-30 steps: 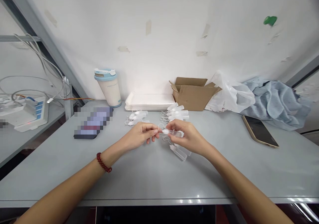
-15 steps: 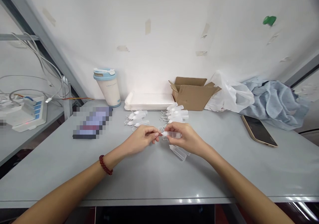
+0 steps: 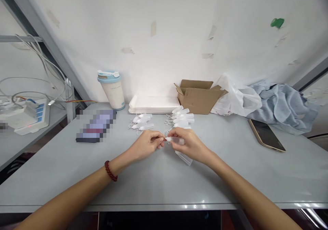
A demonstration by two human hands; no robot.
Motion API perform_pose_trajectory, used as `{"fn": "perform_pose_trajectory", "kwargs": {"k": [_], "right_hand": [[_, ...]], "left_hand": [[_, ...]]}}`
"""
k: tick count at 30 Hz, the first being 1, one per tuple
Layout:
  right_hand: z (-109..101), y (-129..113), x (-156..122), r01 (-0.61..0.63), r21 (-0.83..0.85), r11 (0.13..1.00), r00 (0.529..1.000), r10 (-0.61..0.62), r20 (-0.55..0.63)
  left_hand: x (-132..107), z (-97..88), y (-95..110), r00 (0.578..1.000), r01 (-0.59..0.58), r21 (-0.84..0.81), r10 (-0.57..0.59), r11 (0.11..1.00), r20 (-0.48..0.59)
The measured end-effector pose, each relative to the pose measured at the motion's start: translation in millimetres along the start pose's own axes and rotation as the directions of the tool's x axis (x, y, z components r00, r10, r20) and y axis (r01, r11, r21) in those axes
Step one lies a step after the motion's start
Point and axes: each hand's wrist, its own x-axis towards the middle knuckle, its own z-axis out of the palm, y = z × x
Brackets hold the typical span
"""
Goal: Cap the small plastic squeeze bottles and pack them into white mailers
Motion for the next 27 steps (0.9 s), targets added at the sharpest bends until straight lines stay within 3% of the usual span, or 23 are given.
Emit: {"fn": "perform_pose_trajectory", "kwargs": {"k": [8, 16, 27], "right_hand": [[-2.7, 0.2, 2.2, 0.000, -0.030, 1.000, 1.000, 0.000, -0.007], [-2.5, 2.1, 1.4, 0.025, -0.027, 0.999, 0.999, -0.025, -0.026], [-1.8, 3.4, 1.8, 0.049, -0.060, 0.997, 0.999, -0.049, 0.016]], "left_hand": [[3.8, -12.7, 3.5, 0.995, 0.002, 0.037, -0.006, 0.999, 0.102], [4.5, -15.7, 1.0, 0.999, -0.008, 0.056, 0.006, 0.998, 0.045], [5.6, -14.9, 1.9, 0.999, -0.012, 0.052, 0.009, 0.999, 0.047]]}}
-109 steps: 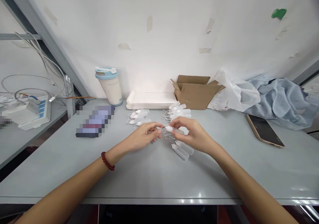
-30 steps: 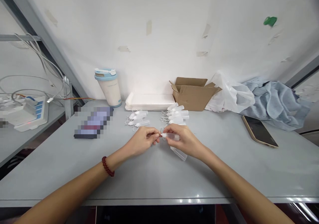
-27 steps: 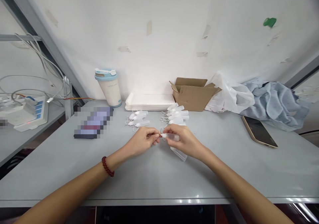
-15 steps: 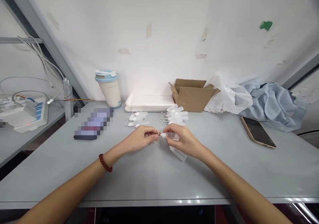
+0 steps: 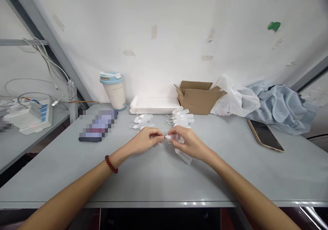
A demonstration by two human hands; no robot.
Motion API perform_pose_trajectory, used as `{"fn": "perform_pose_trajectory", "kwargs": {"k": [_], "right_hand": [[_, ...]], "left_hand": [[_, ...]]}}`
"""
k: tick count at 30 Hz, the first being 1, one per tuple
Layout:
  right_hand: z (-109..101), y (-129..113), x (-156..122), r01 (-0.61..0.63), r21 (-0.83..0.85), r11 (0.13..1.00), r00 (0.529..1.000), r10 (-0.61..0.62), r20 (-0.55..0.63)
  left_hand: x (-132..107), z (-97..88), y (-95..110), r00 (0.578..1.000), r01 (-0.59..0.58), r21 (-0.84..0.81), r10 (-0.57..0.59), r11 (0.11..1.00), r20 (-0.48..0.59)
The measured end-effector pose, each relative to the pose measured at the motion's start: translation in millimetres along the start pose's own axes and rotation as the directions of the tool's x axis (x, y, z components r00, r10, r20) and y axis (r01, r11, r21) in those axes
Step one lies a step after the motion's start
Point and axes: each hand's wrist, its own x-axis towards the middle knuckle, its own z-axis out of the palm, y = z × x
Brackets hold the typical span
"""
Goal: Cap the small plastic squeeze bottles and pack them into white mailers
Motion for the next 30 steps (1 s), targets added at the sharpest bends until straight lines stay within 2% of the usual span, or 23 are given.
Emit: {"fn": "perform_pose_trajectory", "kwargs": {"k": [12, 19, 30], "right_hand": [[-3.0, -1.8, 0.1, 0.014, -0.007, 1.000, 1.000, -0.014, -0.009], [-1.3, -5.1, -0.2, 0.007, 0.009, 1.000, 1.000, -0.007, -0.018], [0.7, -7.7, 0.3, 0.031, -0.001, 1.000, 1.000, -0.031, -0.006]], "left_hand": [[0.1, -0.3, 3.5, 1.000, 0.028, -0.083, -0.029, 0.996, -0.010], [-0.4, 2.3, 3.1, 0.996, 0.085, -0.187, -0.089, 0.979, -0.011], [-0.5, 0.0, 2.1, 0.997, 0.074, -0.186, -0.078, 0.980, -0.015]]}}
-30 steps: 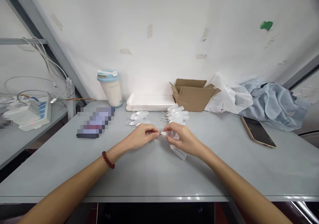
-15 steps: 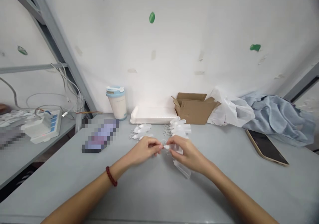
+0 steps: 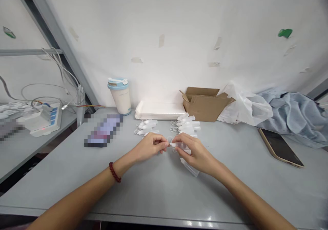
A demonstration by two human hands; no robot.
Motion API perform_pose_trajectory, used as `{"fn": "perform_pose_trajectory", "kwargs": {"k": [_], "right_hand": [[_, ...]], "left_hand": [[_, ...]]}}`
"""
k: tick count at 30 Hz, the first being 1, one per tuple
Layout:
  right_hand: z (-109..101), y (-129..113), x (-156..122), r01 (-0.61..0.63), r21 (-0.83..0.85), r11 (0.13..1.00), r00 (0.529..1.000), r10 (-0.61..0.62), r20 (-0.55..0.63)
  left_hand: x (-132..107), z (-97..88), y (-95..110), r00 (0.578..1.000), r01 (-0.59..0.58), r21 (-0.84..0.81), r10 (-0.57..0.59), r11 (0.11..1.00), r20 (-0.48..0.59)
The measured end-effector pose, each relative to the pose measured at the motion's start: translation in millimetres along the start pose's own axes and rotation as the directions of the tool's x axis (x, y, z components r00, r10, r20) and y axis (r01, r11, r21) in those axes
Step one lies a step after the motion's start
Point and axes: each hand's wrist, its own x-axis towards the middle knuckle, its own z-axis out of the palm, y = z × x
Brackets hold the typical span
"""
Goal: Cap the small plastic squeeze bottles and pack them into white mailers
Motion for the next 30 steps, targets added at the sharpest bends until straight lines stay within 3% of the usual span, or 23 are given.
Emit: {"fn": "perform_pose_trajectory", "kwargs": {"k": [6, 18, 24, 27, 30], "right_hand": [[-1.8, 0.2, 1.0, 0.045, -0.029, 0.999, 0.999, -0.045, 0.009], [1.3, 3.9, 10.8, 0.069, -0.042, 0.997, 0.993, -0.073, -0.091], [1.8, 2.4, 10.2, 0.084, -0.064, 0.994, 0.993, -0.089, -0.083], [-2.8, 7.3, 7.0, 0.054, -0.157, 0.986, 0.991, -0.073, -0.113], [-12.2, 13.9, 4.3, -0.016, -0.224, 0.974, 0.982, -0.026, -0.185]], "left_hand": [[0.9, -2.2, 0.8, 1.000, -0.011, 0.007, 0.011, 1.000, 0.001], [2.0, 1.1, 3.2, 0.997, -0.033, -0.041, 0.030, 0.999, -0.077], [-2.0, -17.6, 16.6, 0.998, -0.055, 0.126, 0.060, 0.990, -0.032], [-6.5, -41.8, 18.8, 0.981, -0.057, 0.206, 0.092, 0.977, -0.168], [-10.6, -64.3, 17.8, 0.928, 0.003, 0.245, 0.089, 0.969, -0.361]]}}
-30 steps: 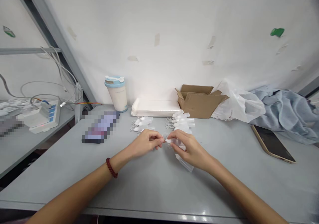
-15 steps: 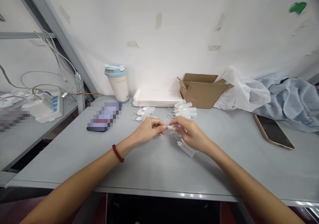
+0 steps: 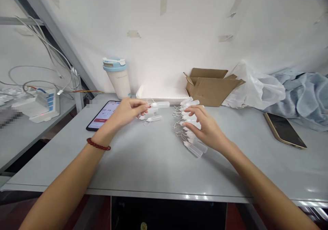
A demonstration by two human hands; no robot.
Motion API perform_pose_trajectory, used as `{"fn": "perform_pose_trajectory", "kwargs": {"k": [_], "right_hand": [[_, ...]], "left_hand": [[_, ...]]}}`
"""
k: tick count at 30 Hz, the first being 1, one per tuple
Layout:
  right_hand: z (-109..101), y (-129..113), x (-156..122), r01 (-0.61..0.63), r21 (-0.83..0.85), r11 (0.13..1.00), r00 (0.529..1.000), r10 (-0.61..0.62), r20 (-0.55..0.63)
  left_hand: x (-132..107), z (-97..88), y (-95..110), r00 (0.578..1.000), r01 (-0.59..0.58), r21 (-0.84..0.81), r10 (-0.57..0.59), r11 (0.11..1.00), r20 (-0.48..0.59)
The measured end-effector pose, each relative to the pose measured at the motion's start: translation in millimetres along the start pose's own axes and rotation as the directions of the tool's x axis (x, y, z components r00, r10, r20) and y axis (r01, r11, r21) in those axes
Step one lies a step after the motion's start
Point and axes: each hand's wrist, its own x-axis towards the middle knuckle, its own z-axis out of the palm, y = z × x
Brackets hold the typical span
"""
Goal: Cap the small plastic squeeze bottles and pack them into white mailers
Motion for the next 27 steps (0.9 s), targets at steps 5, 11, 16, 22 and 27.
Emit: {"fn": "perform_pose_trajectory", "kwargs": {"k": [5, 11, 16, 22, 27], "right_hand": [[-9.7, 4.4, -0.1, -0.134, -0.058, 0.989, 0.967, 0.143, 0.209], [-18.0, -14.8, -5.7, -0.120, -0.225, 0.967, 0.884, 0.207, 0.419], [-22.5, -25.0, -11.0, -0.034, -0.303, 0.952, 0.835, 0.194, 0.515], [-14.5, -30.8, -12.8, 0.022, -0.381, 0.924, 0.756, 0.234, 0.612], [-12.0, -31.1, -11.8, -0.005, -0.290, 0.957, 0.762, 0.191, 0.619]], "left_hand": [[3.7, -8.2, -5.7, 0.996, 0.085, 0.161, -0.080, 0.983, -0.042], [11.0, 2.2, -24.1, 0.985, 0.088, 0.486, -0.150, 0.869, 0.089], [12.2, 2.7, -29.8, 0.975, 0.118, 0.547, -0.202, 0.828, 0.097], [6.8, 13.0, -17.1, 0.996, 0.069, 0.537, -0.089, 0.841, 0.011], [-4.8, 40.2, -4.4, 0.953, -0.046, 0.329, -0.058, 0.943, 0.297]]}}
